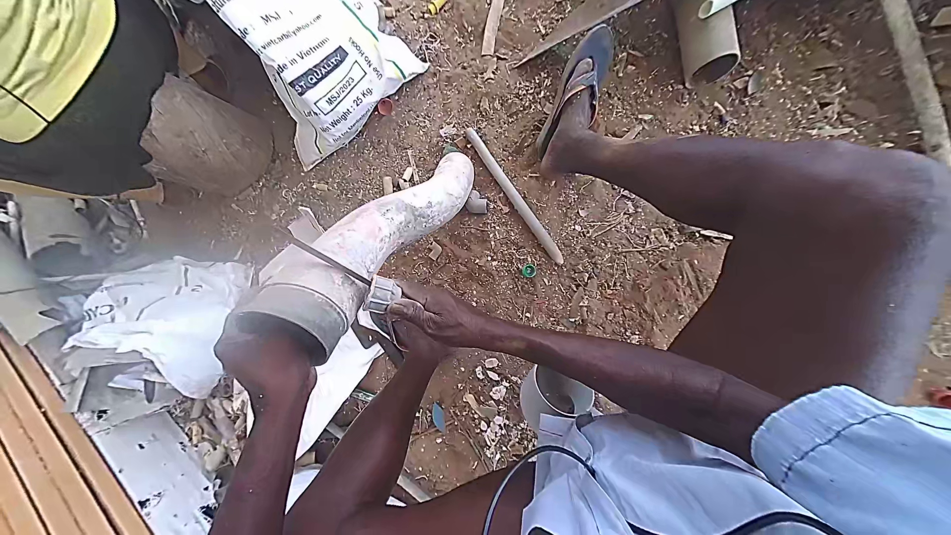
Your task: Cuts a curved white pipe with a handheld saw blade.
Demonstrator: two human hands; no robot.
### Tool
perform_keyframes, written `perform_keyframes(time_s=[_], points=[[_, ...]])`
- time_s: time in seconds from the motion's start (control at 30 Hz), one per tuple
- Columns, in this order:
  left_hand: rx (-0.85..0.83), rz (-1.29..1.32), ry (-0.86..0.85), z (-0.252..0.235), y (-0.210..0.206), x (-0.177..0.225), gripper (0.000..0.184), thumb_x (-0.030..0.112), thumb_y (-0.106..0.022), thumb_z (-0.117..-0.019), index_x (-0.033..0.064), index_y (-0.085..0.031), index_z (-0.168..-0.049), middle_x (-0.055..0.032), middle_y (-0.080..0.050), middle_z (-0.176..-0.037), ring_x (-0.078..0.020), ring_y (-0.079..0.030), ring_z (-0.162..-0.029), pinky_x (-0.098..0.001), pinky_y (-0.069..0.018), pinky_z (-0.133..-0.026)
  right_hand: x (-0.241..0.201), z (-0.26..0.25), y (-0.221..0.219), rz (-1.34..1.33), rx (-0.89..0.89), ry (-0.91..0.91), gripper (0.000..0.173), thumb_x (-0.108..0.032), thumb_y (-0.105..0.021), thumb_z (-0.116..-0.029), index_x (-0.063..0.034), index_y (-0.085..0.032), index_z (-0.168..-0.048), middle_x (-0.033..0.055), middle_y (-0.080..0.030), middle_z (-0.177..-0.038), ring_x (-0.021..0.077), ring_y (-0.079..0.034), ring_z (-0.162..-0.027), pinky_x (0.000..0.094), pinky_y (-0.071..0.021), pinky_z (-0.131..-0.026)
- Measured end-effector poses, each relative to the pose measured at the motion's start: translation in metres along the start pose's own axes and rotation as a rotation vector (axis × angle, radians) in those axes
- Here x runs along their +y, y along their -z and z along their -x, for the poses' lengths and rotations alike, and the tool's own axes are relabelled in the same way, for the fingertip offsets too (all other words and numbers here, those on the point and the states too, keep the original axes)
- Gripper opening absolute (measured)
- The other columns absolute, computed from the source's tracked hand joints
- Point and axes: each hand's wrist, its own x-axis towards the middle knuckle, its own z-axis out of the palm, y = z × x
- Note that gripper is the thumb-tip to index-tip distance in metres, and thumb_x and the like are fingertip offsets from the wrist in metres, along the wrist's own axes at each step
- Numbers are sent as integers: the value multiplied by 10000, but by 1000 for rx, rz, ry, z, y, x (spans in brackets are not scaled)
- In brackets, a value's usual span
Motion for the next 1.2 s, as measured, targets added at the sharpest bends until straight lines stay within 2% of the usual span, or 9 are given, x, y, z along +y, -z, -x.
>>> perform_keyframes(time_s=[0.07, 0.17, 0.23, 0.43, 0.63, 0.8, 0.87, 1.1, 1.2], points=[[-18, 34, -13, -7, -1, 0, 203, 110, -449, -1059, 0, -619, -1082, -23, -680, -930, -101, -689, -891, -346, -596, -839, -2, 4, 1, -47, -13, 42, 381, -300, -426, -1112, -5, -599, -1281, 68, -646, -941, 75, -608, -833, 265, -512, -790], [-20, 50, 33, -5, 3, -5, 213, 135, -414, -1072, 30, -599, -1080, -3, -666, -925, -94, -681, -895, -340, -591, -832, 10, 30, -10, -106, -27, 13, 410, -293, -418, -1111, 23, -576, -1319, 77, -656, -1013, 42, -608, -892, 237, -505, -838], [-1, 58, 52, -5, 3, -6, 205, 129, -417, -1074, 17, -583, -1116, -19, -659, -945, -102, -680, -906, -340, -593, -840, 13, 31, -11, -103, -33, -11, 439, -307, -417, -1111, 12, -548, -1383, 96, -669, -1080, 55, -621, -940, 255, -508, -880], [7, 13, 27, -3, -2, 2, 173, 114, -470, -1051, 14, -609, -1079, -21, -667, -933, -101, -685, -899, -344, -595, -830, -3, 5, -2, 13, 1, 2, 431, -319, -445, -1104, -16, -557, -1390, 106, -677, -985, 129, -641, -860, 331, -535, -811], [24, -2, 89, -7, 3, 0, 223, 158, -436, -1078, 10, -587, -1147, -41, -652, -981, -112, -674, -928, -353, -588, -836, 30, 45, -12, 60, 9, -53, 578, -420, -406, -1095, 7, -484, -1478, 176, -682, -1182, 186, -663, -1043, 398, -517, -948], [-1, -39, 1, -2, 0, 1, 233, 166, -445, -1067, 6, -614, -1087, -22, -659, -957, -91, -671, -917, -347, -578, -852, 11, 11, -4, 54, 39, -34, 476, -342, -446, -1099, -20, -533, -1438, 144, -695, -1069, 185, -665, -948, 395, -535, -875], [2, -40, 24, -1, 4, 0, 243, 168, -434, -1071, 2, -611, -1093, -28, -657, -958, -95, -669, -918, -348, -577, -848, 9, 9, -7, 55, 22, -45, 484, -345, -454, -1099, -30, -526, -1459, 162, -699, -1111, 214, -676, -986, 431, -535, -903], [11, -4, 110, -12, 10, -16, 267, 187, -396, -1095, 6, -582, -1159, -41, -652, -991, -111, -670, -929, -358, -585, -841, 41, 57, -3, 54, -57, -117, 543, -422, -400, -1102, -23, -523, -1448, 143, -678, -1192, 156, -649, -1063, 381, -505, -973], [16, -34, 98, -13, 7, -11, 259, 185, -417, -1085, 5, -598, -1132, -43, -655, -983, -114, -671, -932, -368, -582, -850, 17, 41, 5, 67, 14, -17, 513, -391, -436, -1096, 6, -557, -1399, 119, -689, -1028, 124, -645, -891, 339, -534, -838]])
